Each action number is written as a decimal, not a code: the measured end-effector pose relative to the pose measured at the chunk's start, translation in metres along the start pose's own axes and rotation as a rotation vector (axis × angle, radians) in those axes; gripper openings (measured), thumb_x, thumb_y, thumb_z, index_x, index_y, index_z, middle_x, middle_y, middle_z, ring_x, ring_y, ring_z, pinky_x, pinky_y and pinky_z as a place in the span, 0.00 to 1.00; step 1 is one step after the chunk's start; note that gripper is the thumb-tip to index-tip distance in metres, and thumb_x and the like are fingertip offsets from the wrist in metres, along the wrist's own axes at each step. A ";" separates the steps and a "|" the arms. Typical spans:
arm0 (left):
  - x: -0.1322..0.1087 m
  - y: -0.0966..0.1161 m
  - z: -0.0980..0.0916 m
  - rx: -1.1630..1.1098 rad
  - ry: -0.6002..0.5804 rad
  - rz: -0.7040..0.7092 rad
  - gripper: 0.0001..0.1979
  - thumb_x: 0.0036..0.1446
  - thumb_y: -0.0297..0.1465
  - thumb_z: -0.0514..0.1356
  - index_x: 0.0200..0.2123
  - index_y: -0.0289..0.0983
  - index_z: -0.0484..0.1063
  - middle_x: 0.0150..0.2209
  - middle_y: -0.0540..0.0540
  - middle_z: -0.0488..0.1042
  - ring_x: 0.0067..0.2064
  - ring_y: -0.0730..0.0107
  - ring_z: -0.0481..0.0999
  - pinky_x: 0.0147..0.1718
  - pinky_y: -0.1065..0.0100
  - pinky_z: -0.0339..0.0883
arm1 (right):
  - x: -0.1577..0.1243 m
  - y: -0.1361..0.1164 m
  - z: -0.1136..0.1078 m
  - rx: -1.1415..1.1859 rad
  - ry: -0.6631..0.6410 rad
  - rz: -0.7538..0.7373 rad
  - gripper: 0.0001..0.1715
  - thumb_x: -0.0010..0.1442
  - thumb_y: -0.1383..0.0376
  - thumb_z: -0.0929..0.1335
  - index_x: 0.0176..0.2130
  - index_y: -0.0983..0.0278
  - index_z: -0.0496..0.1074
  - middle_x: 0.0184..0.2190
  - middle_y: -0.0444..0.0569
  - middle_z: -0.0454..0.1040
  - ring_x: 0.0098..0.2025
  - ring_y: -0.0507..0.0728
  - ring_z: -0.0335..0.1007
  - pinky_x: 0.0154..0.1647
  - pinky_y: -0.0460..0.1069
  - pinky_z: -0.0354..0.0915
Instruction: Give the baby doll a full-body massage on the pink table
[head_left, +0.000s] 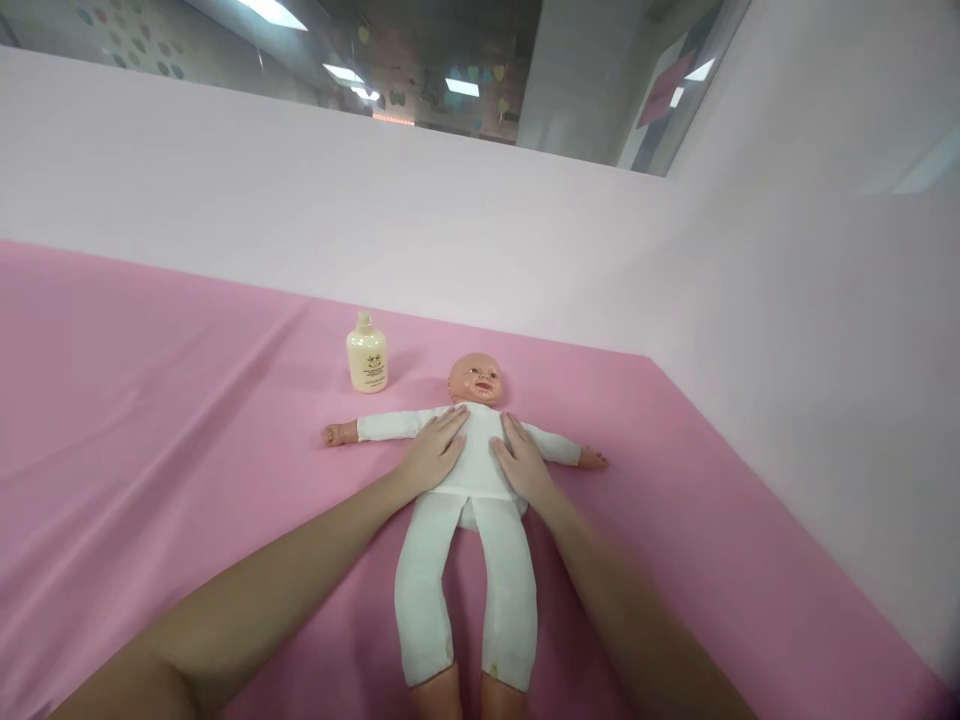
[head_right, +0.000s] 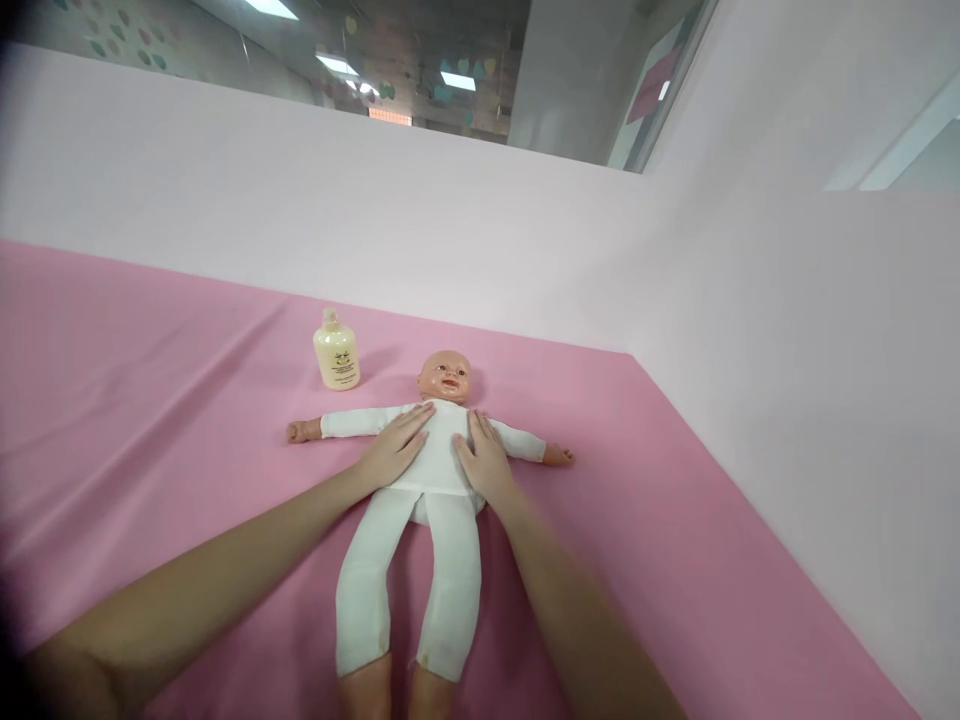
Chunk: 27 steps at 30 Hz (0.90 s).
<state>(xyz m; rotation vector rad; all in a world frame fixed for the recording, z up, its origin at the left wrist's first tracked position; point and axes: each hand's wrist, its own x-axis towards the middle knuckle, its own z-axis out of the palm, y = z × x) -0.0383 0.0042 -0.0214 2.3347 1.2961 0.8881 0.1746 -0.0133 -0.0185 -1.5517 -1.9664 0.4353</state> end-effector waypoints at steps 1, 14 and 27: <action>0.001 -0.003 0.000 0.011 0.012 -0.028 0.28 0.70 0.39 0.43 0.68 0.34 0.60 0.69 0.41 0.60 0.71 0.60 0.57 0.69 0.53 0.52 | 0.000 0.001 0.000 -0.001 0.008 0.011 0.41 0.70 0.48 0.55 0.71 0.68 0.52 0.72 0.58 0.52 0.74 0.63 0.45 0.73 0.61 0.46; 0.002 -0.019 -0.012 0.364 0.035 -0.226 0.28 0.68 0.40 0.43 0.63 0.34 0.66 0.63 0.36 0.69 0.66 0.50 0.65 0.67 0.47 0.50 | 0.004 0.011 -0.011 -0.320 0.111 0.157 0.33 0.70 0.55 0.55 0.63 0.70 0.66 0.65 0.62 0.65 0.68 0.68 0.57 0.70 0.63 0.49; 0.000 -0.027 -0.022 0.409 0.035 -0.347 0.24 0.69 0.37 0.42 0.58 0.37 0.70 0.62 0.36 0.70 0.67 0.37 0.60 0.63 0.25 0.36 | 0.004 0.019 -0.024 -0.424 0.160 0.242 0.29 0.69 0.57 0.56 0.57 0.70 0.72 0.57 0.63 0.74 0.65 0.69 0.61 0.70 0.68 0.38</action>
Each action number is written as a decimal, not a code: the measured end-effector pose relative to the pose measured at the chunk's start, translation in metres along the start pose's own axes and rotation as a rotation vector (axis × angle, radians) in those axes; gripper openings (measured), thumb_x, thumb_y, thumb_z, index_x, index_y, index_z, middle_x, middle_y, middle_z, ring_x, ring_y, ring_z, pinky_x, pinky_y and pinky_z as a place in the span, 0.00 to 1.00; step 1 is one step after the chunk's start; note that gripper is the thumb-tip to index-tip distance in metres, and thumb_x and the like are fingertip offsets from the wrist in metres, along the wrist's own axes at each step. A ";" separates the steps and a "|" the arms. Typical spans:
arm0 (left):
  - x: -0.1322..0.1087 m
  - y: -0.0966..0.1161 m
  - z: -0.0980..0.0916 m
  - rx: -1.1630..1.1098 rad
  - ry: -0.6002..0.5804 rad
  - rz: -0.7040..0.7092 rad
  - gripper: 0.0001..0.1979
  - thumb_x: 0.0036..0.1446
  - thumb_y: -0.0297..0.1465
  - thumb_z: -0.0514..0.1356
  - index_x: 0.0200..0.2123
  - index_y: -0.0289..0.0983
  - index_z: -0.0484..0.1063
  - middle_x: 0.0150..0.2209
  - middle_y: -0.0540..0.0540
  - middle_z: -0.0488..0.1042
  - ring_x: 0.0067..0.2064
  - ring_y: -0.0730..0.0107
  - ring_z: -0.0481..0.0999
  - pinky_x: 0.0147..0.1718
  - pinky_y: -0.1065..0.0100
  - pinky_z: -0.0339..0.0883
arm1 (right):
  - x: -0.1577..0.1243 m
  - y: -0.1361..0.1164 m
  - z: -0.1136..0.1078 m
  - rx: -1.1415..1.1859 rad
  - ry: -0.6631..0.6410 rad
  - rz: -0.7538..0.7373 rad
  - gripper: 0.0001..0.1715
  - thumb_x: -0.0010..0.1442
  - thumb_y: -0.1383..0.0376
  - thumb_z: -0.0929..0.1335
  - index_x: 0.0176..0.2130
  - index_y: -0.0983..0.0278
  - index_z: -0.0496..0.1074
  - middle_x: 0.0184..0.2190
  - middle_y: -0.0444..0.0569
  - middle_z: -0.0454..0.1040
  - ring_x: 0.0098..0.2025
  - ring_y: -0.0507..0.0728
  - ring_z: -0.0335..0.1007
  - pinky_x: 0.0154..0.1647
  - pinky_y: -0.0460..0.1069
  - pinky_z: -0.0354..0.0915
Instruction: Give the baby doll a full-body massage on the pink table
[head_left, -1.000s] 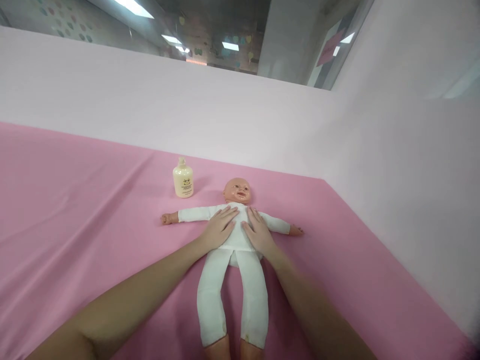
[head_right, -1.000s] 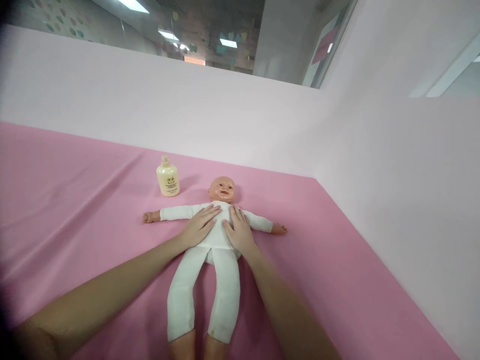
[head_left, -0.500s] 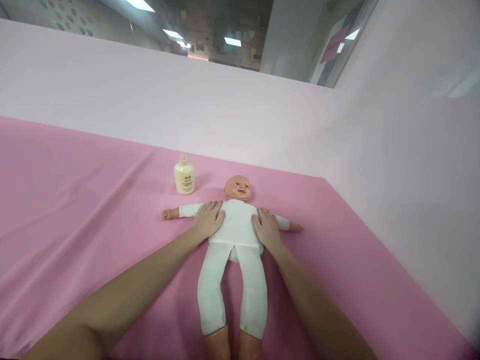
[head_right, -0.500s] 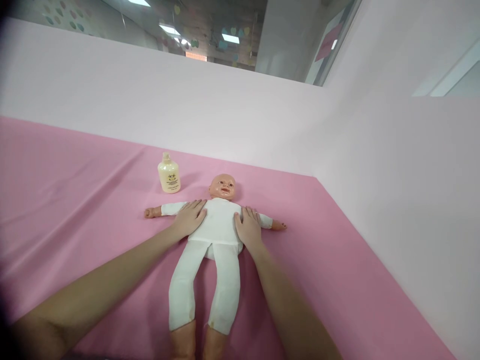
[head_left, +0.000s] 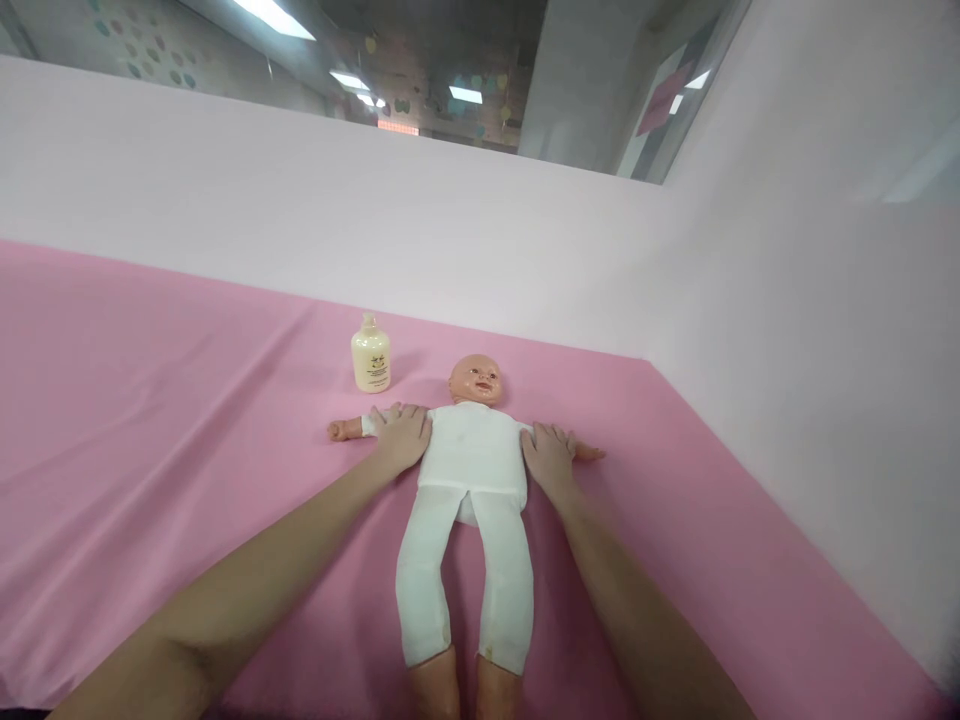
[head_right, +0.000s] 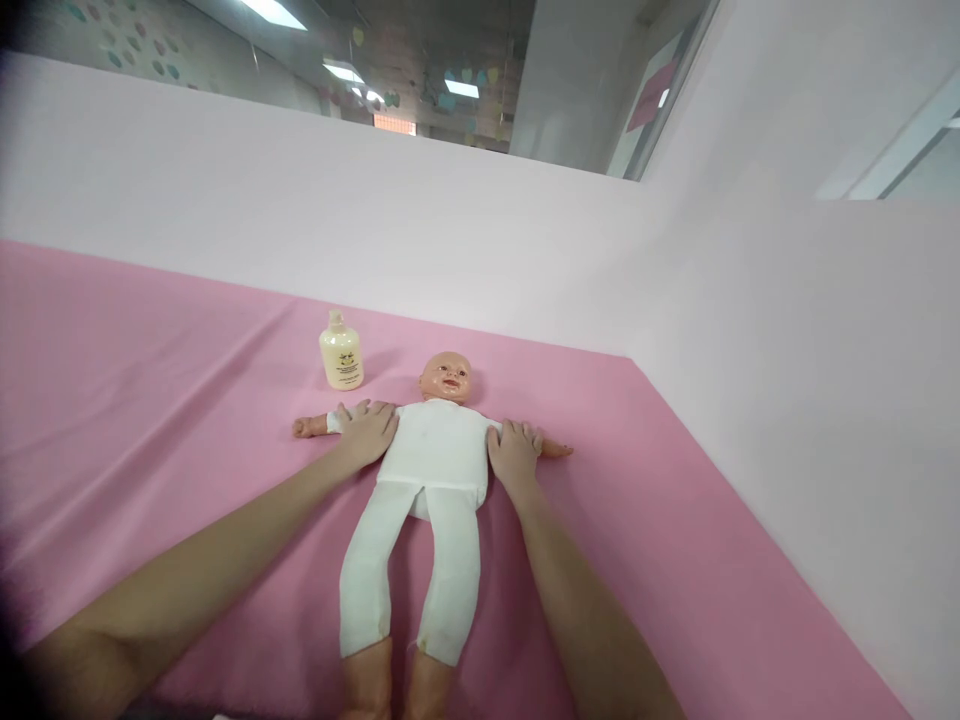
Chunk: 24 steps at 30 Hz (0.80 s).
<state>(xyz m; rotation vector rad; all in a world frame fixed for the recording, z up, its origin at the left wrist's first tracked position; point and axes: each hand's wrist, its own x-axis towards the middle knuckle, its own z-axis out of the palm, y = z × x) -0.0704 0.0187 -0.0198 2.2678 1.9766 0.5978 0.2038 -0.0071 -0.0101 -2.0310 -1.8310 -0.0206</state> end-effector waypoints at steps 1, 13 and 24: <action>-0.001 0.003 0.002 -0.051 -0.014 0.023 0.24 0.70 0.36 0.41 0.60 0.39 0.69 0.64 0.38 0.69 0.68 0.40 0.59 0.63 0.26 0.37 | 0.002 0.001 0.001 0.030 -0.003 -0.027 0.29 0.70 0.57 0.55 0.56 0.69 0.73 0.56 0.62 0.75 0.63 0.67 0.64 0.70 0.67 0.39; -0.034 0.047 -0.009 -0.493 -0.174 0.837 0.19 0.66 0.32 0.51 0.53 0.47 0.77 0.56 0.49 0.77 0.65 0.60 0.67 0.69 0.50 0.50 | -0.019 -0.034 -0.013 0.447 -0.016 -0.668 0.39 0.71 0.49 0.50 0.72 0.64 0.51 0.73 0.54 0.51 0.74 0.60 0.45 0.74 0.60 0.43; -0.031 0.051 -0.009 -0.586 -0.218 0.970 0.16 0.66 0.36 0.54 0.48 0.43 0.80 0.51 0.47 0.81 0.59 0.59 0.74 0.62 0.58 0.61 | -0.008 -0.044 -0.002 0.454 -0.263 -0.620 0.36 0.73 0.48 0.48 0.65 0.57 0.66 0.71 0.46 0.58 0.75 0.60 0.42 0.74 0.62 0.42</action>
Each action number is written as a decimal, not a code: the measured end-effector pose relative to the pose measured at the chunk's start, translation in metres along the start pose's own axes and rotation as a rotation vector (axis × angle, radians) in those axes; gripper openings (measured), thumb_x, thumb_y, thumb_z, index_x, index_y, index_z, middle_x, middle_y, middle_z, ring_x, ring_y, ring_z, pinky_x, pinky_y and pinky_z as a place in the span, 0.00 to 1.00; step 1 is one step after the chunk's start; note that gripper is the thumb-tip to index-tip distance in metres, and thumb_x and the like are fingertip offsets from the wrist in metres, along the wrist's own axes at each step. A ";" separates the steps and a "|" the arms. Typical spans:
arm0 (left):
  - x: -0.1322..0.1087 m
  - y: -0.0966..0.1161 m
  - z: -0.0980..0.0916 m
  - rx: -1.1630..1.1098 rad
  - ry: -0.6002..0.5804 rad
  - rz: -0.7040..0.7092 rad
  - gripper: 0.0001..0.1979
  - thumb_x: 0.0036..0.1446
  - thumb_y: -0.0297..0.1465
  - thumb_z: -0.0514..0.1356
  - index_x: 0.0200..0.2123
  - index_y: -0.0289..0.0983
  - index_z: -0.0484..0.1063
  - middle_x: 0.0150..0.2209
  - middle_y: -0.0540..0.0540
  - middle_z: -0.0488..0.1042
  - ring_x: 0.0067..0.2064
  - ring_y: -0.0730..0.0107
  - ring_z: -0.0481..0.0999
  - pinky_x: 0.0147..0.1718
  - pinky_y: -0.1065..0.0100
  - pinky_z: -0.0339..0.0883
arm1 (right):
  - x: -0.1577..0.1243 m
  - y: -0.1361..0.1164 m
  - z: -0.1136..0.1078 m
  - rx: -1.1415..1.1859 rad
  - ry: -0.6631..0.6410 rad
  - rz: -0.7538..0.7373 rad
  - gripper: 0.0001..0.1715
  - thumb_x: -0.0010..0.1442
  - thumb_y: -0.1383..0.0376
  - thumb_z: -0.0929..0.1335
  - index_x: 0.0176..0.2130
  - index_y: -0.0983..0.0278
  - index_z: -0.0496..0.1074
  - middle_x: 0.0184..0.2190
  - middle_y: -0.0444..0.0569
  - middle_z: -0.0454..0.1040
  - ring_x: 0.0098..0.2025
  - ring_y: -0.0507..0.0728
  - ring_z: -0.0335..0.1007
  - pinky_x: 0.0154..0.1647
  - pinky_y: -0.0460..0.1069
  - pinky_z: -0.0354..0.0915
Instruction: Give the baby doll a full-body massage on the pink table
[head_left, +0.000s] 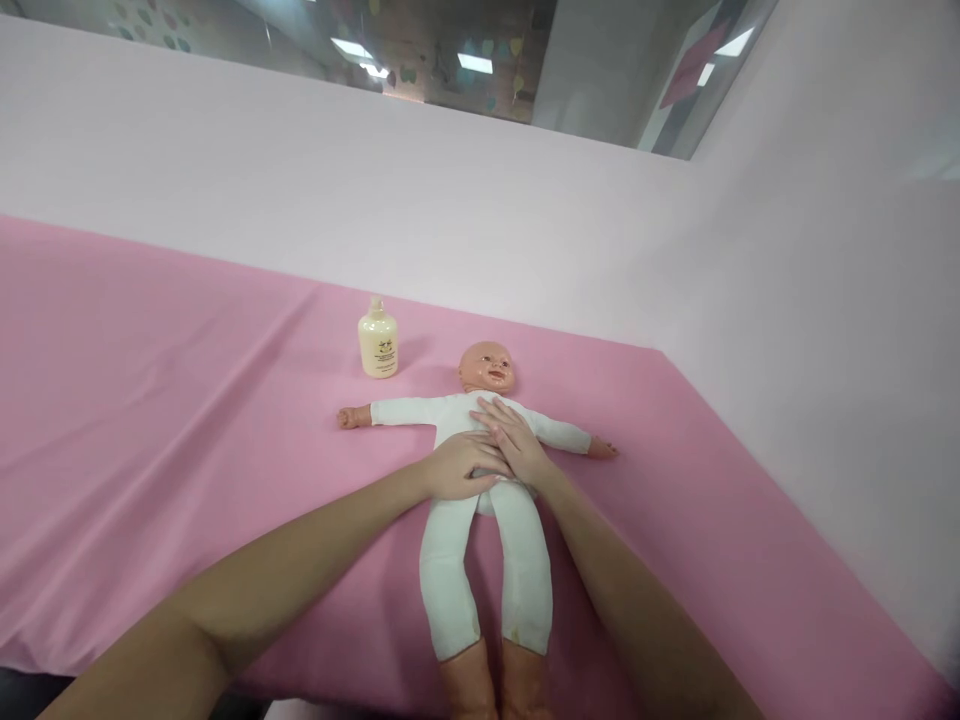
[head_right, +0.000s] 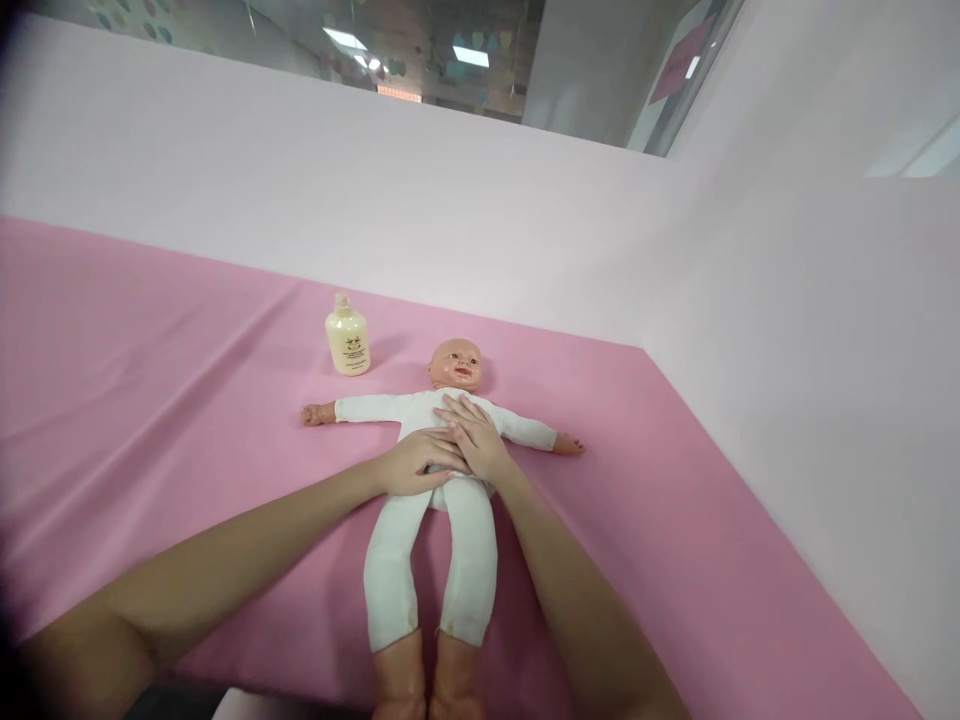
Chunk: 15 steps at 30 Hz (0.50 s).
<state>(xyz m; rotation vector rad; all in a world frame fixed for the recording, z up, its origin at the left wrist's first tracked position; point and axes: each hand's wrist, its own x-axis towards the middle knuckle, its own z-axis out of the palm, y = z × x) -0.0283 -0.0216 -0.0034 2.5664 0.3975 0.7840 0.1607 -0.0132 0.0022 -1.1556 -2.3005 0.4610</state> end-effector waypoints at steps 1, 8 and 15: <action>0.001 0.001 -0.001 -0.002 -0.001 0.003 0.16 0.66 0.35 0.53 0.48 0.42 0.80 0.51 0.47 0.81 0.59 0.60 0.74 0.63 0.58 0.61 | 0.000 0.002 0.001 -0.011 0.019 0.031 0.36 0.73 0.48 0.49 0.66 0.57 0.65 0.71 0.46 0.56 0.75 0.60 0.42 0.74 0.62 0.41; -0.002 -0.006 0.000 0.060 0.181 -0.094 0.17 0.68 0.32 0.48 0.46 0.40 0.77 0.49 0.44 0.80 0.53 0.62 0.76 0.62 0.55 0.62 | -0.005 0.007 0.009 -0.135 0.090 0.257 0.35 0.72 0.55 0.49 0.72 0.63 0.53 0.74 0.51 0.49 0.76 0.61 0.40 0.74 0.62 0.42; -0.006 -0.022 0.005 0.135 0.361 -0.360 0.23 0.71 0.36 0.44 0.61 0.38 0.68 0.64 0.40 0.69 0.68 0.59 0.63 0.68 0.49 0.54 | -0.009 -0.031 0.017 -0.306 0.007 0.483 0.41 0.71 0.55 0.53 0.72 0.77 0.43 0.74 0.64 0.41 0.75 0.71 0.37 0.72 0.66 0.43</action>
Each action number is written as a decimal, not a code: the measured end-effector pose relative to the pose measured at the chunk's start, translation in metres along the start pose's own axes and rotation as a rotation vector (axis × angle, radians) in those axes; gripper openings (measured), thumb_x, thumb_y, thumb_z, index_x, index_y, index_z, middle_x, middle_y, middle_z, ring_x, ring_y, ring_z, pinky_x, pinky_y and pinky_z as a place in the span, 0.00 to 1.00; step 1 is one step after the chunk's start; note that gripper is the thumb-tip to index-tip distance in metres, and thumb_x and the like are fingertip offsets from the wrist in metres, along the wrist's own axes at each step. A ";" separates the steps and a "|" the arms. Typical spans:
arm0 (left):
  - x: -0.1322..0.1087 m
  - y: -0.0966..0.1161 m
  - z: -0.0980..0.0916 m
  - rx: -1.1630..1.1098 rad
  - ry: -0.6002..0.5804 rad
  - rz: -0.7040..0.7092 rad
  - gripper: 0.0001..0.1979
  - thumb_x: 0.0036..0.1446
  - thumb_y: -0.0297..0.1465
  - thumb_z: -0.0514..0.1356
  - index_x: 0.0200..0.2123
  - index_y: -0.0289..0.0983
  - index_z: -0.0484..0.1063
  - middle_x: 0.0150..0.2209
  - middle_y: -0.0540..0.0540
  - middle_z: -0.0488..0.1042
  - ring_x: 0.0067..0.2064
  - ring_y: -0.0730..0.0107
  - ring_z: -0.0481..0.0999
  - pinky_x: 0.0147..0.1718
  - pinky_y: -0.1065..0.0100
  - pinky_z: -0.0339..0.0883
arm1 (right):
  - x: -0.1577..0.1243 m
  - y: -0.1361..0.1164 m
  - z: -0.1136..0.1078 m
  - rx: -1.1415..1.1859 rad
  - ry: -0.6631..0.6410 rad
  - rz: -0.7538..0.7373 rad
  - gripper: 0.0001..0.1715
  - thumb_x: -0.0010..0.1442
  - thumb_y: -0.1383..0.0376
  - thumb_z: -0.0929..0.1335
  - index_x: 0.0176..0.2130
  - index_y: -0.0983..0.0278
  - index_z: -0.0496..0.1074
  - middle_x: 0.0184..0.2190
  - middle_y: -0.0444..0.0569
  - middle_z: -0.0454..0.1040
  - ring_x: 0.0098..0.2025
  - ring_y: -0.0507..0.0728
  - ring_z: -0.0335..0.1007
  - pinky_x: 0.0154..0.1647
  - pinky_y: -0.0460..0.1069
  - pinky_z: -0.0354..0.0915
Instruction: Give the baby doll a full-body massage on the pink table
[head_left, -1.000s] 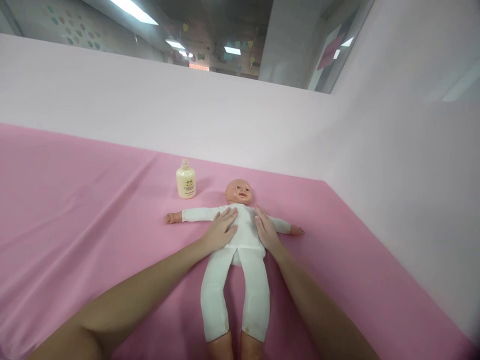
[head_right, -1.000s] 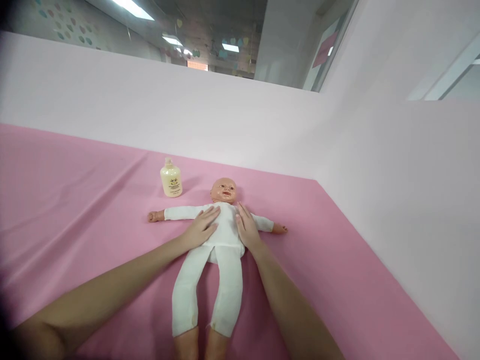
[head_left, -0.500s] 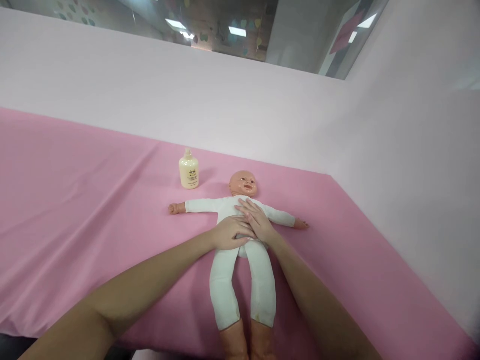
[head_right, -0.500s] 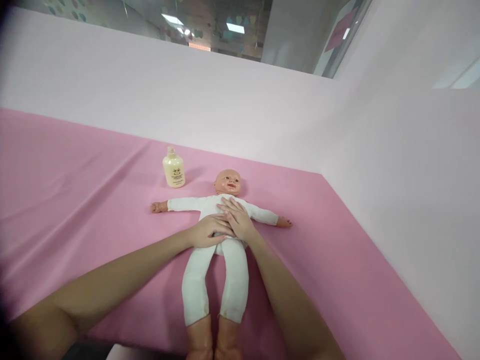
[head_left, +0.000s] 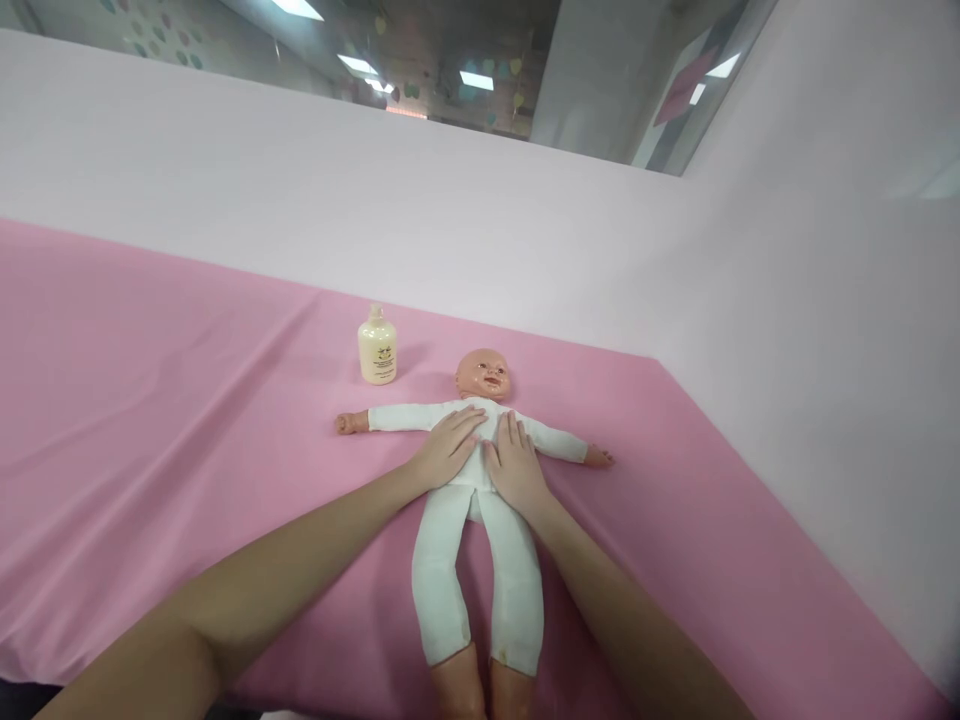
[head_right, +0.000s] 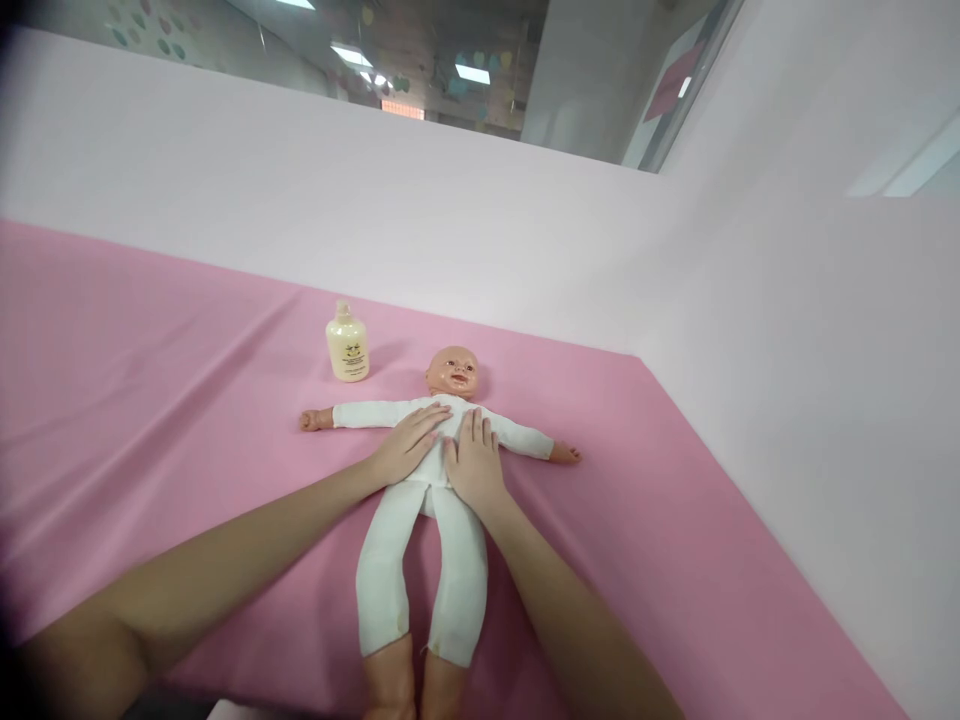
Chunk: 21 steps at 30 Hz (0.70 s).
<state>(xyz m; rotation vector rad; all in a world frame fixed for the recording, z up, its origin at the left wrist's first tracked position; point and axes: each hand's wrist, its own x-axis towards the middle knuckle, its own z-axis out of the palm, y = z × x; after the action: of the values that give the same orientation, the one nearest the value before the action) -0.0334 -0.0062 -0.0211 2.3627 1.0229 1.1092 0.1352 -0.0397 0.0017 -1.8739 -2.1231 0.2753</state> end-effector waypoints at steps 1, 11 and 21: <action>0.000 -0.001 0.001 0.002 -0.008 -0.017 0.24 0.71 0.37 0.43 0.62 0.37 0.67 0.65 0.41 0.68 0.69 0.60 0.61 0.69 0.50 0.52 | -0.004 -0.006 -0.002 -0.032 -0.009 -0.001 0.42 0.71 0.54 0.54 0.72 0.77 0.43 0.74 0.66 0.41 0.75 0.72 0.36 0.72 0.67 0.43; 0.004 -0.021 -0.004 -0.075 -0.073 -0.078 0.30 0.72 0.41 0.36 0.65 0.37 0.66 0.69 0.45 0.61 0.72 0.64 0.54 0.71 0.53 0.45 | -0.048 -0.049 -0.009 -0.101 -0.137 -0.436 0.47 0.68 0.49 0.58 0.70 0.82 0.49 0.72 0.71 0.46 0.76 0.71 0.35 0.74 0.67 0.38; 0.007 -0.033 -0.009 -0.007 -0.126 -0.144 0.27 0.71 0.42 0.42 0.67 0.41 0.62 0.71 0.47 0.57 0.73 0.61 0.51 0.72 0.53 0.42 | -0.095 -0.077 -0.023 0.010 -0.428 -0.981 0.29 0.69 0.49 0.61 0.61 0.61 0.68 0.67 0.54 0.64 0.73 0.62 0.47 0.74 0.63 0.37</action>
<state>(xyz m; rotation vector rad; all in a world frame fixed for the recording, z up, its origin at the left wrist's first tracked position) -0.0524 0.0215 -0.0296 2.2806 1.1223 0.8985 0.0815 -0.1452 0.0404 -0.6040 -2.9980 0.4624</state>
